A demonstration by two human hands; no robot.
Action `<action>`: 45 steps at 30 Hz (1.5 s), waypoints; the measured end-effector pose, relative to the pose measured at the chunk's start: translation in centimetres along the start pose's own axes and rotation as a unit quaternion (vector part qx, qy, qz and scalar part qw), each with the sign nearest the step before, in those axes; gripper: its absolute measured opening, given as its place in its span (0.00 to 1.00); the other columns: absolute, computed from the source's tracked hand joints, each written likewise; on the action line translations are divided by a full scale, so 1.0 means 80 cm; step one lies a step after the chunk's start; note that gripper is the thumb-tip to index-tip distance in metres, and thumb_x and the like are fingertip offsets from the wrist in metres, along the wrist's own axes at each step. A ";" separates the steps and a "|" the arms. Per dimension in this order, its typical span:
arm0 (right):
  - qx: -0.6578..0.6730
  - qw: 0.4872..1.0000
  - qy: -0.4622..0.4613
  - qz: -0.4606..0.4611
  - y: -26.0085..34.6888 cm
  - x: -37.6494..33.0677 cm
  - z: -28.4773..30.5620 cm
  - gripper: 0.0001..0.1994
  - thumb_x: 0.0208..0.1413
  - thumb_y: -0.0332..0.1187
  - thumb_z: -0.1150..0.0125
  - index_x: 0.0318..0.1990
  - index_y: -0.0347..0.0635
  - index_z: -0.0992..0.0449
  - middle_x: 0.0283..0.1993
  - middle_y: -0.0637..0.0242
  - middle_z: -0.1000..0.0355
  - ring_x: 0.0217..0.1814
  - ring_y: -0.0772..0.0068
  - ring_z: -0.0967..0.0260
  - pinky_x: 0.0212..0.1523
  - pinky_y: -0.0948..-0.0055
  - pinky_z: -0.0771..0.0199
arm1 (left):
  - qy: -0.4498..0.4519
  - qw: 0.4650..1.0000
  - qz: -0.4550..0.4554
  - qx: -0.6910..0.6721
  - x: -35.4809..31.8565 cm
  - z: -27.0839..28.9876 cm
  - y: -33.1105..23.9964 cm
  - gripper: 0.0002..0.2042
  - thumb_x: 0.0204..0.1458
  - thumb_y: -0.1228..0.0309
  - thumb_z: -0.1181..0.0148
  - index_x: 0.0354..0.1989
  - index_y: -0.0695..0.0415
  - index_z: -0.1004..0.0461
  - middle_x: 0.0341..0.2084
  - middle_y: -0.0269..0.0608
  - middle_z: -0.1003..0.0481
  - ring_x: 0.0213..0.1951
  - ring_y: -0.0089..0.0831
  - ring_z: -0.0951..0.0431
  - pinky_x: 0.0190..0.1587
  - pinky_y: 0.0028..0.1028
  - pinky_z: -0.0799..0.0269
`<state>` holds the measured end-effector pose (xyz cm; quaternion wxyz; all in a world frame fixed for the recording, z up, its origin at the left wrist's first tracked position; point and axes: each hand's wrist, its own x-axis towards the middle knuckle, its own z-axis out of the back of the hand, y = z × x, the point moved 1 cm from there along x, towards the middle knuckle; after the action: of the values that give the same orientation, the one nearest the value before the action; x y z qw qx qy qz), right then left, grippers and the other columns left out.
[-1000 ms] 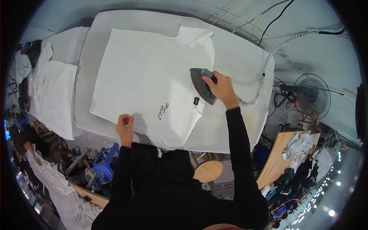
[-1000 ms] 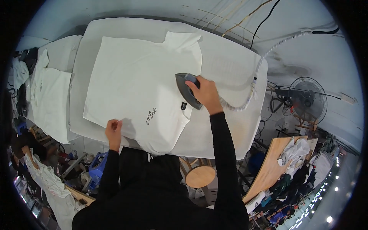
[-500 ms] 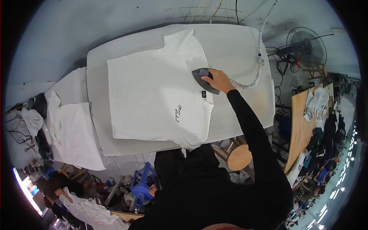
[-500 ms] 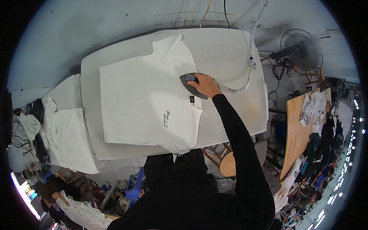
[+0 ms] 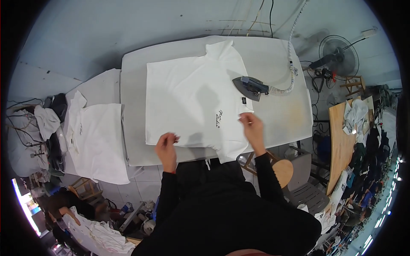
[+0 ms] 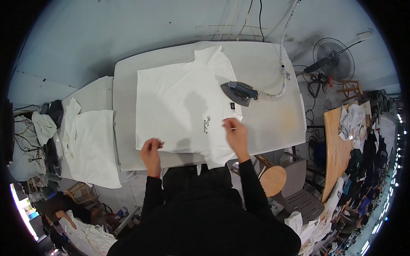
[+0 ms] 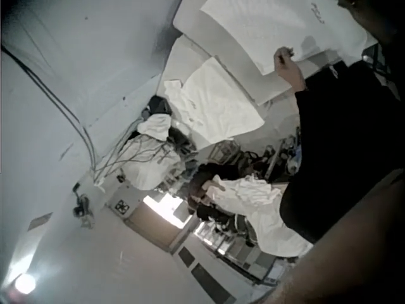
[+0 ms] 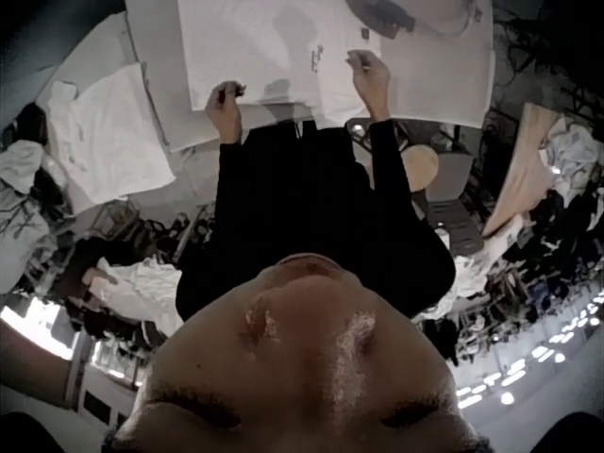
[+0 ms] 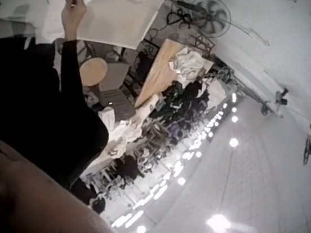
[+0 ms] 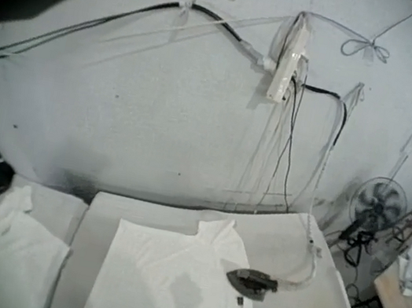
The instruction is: Ironing and smoothing a white t-shirt on a specialized industrial ironing board in a garment factory.
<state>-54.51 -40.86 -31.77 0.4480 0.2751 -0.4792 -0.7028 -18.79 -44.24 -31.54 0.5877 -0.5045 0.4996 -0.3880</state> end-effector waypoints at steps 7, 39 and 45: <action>0.116 0.957 0.252 0.085 0.198 -0.079 -0.147 0.12 0.65 0.28 0.27 0.53 0.39 0.12 0.41 0.58 0.17 0.40 0.68 0.20 0.42 0.70 0.20 | 0.242 0.925 0.167 -0.242 -0.031 0.004 -0.082 0.08 0.69 0.76 0.36 0.52 0.66 0.17 0.48 0.47 0.15 0.53 0.35 0.14 0.57 0.34 0.16; 0.044 0.838 0.479 0.257 0.276 -0.120 -0.247 0.08 0.66 0.21 0.32 0.50 0.35 0.13 0.43 0.59 0.17 0.42 0.70 0.19 0.46 0.72 0.19 | 0.066 0.983 0.056 -0.160 -0.085 0.160 -0.027 0.12 0.78 0.66 0.49 0.40 0.58 0.25 0.33 0.34 0.20 0.35 0.21 0.21 0.38 0.29 0.23; -0.107 0.844 0.470 0.235 0.203 -0.110 -0.188 0.09 0.66 0.30 0.31 0.50 0.36 0.14 0.44 0.51 0.17 0.42 0.49 0.17 0.44 0.57 0.18 | -0.136 0.927 0.014 0.350 -0.139 0.268 0.118 0.11 0.69 0.66 0.45 0.42 0.60 0.20 0.31 0.55 0.18 0.38 0.60 0.17 0.40 0.51 0.20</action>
<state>-32.41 -41.70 -23.08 0.7983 0.4017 -0.1834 -0.4096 -0.49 -27.39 -38.81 0.7947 -0.3073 0.2546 -0.4575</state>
